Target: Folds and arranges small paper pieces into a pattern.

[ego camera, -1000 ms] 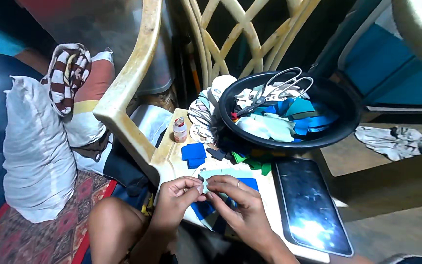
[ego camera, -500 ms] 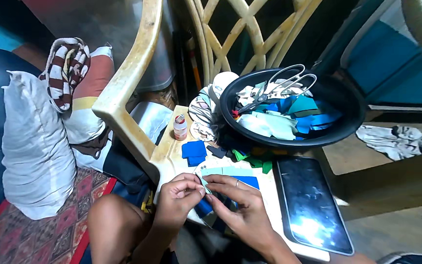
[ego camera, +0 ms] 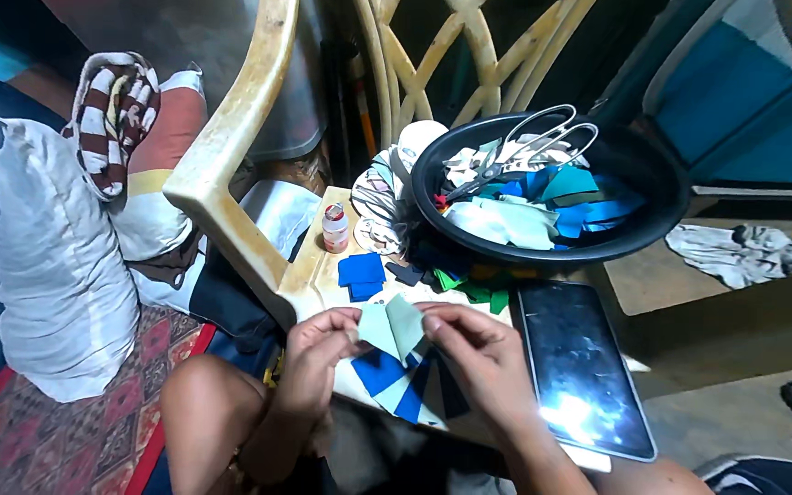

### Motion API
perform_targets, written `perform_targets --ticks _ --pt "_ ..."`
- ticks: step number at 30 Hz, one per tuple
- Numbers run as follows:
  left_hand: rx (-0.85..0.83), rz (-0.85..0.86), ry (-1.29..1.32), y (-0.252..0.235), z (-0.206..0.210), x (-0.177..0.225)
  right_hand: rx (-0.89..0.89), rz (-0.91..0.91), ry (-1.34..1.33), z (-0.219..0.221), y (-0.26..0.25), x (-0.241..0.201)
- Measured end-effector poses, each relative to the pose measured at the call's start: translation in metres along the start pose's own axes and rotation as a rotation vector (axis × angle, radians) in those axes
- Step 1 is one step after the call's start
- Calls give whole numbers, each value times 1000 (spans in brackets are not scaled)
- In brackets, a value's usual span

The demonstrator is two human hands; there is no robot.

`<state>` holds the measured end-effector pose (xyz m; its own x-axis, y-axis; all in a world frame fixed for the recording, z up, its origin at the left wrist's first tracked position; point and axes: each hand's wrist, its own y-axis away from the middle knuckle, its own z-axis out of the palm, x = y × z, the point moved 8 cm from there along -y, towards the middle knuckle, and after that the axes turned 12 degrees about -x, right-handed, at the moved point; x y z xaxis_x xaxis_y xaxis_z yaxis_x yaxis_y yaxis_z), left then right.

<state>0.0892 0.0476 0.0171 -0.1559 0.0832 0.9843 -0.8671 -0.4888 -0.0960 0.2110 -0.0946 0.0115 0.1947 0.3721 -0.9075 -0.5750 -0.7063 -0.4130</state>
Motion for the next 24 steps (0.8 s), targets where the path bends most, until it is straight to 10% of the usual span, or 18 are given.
perform_targets --ticks 6,14,24 --pt "228 84 90 -15 -46 12 314 93 -237 -44 0 2" --pt "-23 356 -1278 -33 -26 13 362 98 -263 -49 0 3" --pt "124 170 -1145 -37 -46 6 139 148 -260 -21 -5 11"
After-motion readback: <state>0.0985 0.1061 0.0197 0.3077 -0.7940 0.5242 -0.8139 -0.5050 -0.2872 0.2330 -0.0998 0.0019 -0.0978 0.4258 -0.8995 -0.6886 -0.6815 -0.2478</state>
